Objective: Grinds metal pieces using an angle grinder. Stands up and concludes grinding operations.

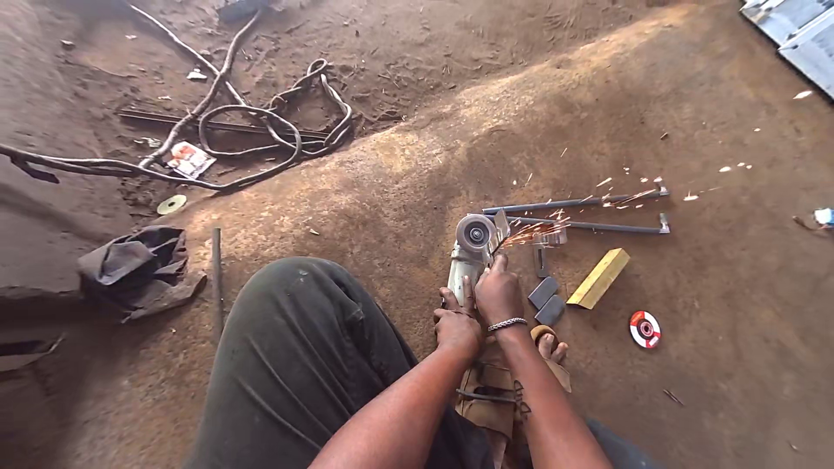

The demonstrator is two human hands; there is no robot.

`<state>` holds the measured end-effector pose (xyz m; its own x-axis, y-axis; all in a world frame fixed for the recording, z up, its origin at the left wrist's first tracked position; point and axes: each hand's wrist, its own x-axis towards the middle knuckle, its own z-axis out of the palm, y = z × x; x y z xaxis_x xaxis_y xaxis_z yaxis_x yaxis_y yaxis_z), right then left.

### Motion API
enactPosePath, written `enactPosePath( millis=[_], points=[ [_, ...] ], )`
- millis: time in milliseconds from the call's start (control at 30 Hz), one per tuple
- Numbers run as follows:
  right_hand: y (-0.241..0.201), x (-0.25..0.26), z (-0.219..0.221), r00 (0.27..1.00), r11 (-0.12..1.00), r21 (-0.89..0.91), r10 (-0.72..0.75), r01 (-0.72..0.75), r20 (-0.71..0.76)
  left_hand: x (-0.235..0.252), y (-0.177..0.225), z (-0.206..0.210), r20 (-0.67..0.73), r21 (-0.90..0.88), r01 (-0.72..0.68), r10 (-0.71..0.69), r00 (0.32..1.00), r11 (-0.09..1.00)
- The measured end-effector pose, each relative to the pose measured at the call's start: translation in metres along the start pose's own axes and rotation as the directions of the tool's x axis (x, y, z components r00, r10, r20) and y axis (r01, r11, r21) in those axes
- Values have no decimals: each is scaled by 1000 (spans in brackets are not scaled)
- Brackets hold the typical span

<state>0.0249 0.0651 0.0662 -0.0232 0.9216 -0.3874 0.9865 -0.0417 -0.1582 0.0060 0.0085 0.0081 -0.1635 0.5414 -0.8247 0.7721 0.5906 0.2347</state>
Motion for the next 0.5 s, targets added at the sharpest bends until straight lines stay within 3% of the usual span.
enactPosePath(
  millis=[167,500],
  points=[
    [8,9,-5,1000,1000,-7,-1,1,-10,6,-1,6,-76,-70,3,-8,997,998],
    [7,14,-31,995,996,-39,-83,85,49,5,-1,5,-55,-61,-12,8,998,998]
  ],
)
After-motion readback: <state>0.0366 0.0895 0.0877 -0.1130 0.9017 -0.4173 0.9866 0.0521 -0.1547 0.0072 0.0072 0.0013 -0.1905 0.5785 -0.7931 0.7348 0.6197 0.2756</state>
